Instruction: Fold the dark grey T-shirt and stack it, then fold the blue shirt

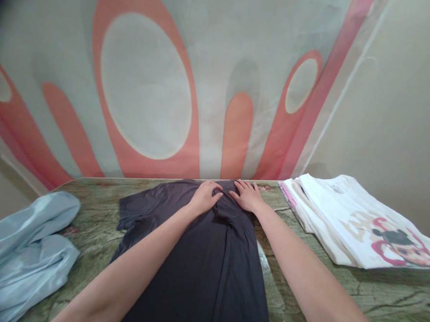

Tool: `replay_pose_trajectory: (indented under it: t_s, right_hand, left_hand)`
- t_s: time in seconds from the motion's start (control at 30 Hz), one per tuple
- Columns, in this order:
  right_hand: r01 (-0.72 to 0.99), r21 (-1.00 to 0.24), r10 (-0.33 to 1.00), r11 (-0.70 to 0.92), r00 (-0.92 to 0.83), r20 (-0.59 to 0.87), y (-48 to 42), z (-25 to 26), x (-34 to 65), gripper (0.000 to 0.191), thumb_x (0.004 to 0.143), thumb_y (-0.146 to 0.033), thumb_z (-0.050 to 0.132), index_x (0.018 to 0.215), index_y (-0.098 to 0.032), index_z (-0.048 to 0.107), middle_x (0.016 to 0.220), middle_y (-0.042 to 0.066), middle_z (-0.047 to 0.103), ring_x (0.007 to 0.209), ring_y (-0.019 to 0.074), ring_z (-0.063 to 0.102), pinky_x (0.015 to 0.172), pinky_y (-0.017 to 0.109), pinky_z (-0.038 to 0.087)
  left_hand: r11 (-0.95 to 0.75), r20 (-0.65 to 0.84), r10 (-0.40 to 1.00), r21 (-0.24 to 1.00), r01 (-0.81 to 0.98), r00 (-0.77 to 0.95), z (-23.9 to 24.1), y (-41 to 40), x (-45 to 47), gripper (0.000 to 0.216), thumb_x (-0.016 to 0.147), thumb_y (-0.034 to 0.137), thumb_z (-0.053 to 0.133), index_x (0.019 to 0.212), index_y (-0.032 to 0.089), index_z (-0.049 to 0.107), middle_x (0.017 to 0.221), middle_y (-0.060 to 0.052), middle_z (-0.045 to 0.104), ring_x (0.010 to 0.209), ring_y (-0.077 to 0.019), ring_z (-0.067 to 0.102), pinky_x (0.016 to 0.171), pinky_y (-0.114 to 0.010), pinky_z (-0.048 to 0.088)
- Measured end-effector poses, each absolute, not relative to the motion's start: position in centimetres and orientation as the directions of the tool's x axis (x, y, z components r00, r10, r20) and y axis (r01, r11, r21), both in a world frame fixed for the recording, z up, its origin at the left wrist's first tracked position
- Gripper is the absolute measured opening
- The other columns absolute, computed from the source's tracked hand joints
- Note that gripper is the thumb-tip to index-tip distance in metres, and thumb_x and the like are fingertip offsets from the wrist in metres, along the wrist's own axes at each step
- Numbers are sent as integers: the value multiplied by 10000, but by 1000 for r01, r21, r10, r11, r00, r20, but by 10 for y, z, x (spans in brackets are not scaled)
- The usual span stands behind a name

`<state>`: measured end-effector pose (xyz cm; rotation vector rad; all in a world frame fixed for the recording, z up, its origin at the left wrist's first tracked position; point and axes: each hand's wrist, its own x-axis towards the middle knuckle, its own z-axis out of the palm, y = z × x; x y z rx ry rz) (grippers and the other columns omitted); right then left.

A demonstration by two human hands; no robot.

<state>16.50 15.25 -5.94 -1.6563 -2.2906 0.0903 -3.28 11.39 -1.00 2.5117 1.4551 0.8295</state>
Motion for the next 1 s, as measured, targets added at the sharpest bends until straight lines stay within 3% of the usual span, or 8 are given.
replay_pose_trajectory:
  t_s: [0.1, 0.23, 0.37, 0.53, 0.63, 0.73, 0.83, 1.0]
  right_hand:
    - [902, -239, 917, 360, -295, 270, 150, -51, 166, 533, 872, -511, 338, 1294, -200, 432, 1374, 100, 401, 1279, 252, 307, 1048, 502, 125]
    - [877, -279, 884, 391, -274, 378, 142, -38, 169, 404, 892, -364, 343, 1200, -171, 518, 1273, 102, 514, 1198, 220, 420, 1047, 446, 197]
    - [856, -281, 880, 434, -336, 336, 122, -43, 168, 395, 879, -330, 376, 1197, -149, 525, 1280, 108, 507, 1195, 199, 431, 1019, 354, 291]
    - [877, -274, 906, 394, -321, 276, 92, -46, 162, 419, 888, -384, 369, 1214, -156, 500, 1336, 123, 441, 1252, 253, 350, 1012, 434, 276]
    - [875, -266, 881, 403, -293, 371, 66, -27, 159, 299, 880, -306, 384, 1070, -157, 560, 1132, 122, 578, 1083, 225, 498, 911, 363, 369]
    - [887, -247, 884, 390, -284, 372, 26, -8, 151, 164, 849, -283, 427, 848, -201, 570, 857, 60, 612, 812, 187, 567, 743, 301, 409]
    - [899, -248, 921, 360, -300, 249, -15, -3, 138, 167, 828, -327, 467, 719, -224, 541, 723, 14, 594, 623, 151, 544, 582, 269, 365]
    - [936, -214, 954, 279, -244, 175, -43, -11, 123, 241, 799, -422, 501, 657, -231, 537, 678, 10, 620, 552, 154, 544, 490, 272, 269]
  left_hand:
    - [-691, 329, 722, 362, 625, 608, 7, 99, -26, 162, 780, 206, 563, 922, 162, 627, 904, -50, 603, 874, -166, 551, 824, -272, 424]
    - [-886, 223, 443, 259, 386, 868, 17, 72, -31, 229, 735, 137, 580, 951, 191, 630, 987, -33, 597, 931, -156, 539, 857, -249, 392]
    - [-891, 220, 451, 67, 448, 865, 8, 59, -38, 298, 778, 109, 522, 1042, 220, 601, 1077, -37, 582, 1009, -178, 506, 853, -286, 370]
    - [-847, 238, 481, -124, 518, 844, -1, 55, -37, 318, 873, 152, 442, 1176, 223, 511, 1128, -54, 570, 1004, -167, 519, 833, -296, 356]
    - [-842, 277, 460, -165, 513, 843, 1, 53, -38, 336, 886, 166, 442, 1216, 228, 462, 1199, -48, 525, 999, -151, 522, 823, -281, 360]
    - [-864, 297, 407, -184, 470, 864, 0, 53, -41, 202, 887, 216, 467, 1067, 213, 559, 1184, -44, 530, 1028, -160, 506, 844, -288, 354]
    - [-879, 309, 377, -178, 443, 873, -2, 55, -42, 166, 884, 214, 478, 1000, 204, 597, 1154, -51, 546, 1044, -160, 498, 859, -294, 348]
    - [-871, 319, 393, -173, 461, 862, -5, 58, -42, 183, 890, 202, 471, 1016, 201, 604, 1114, -49, 566, 1038, -156, 495, 862, -293, 339]
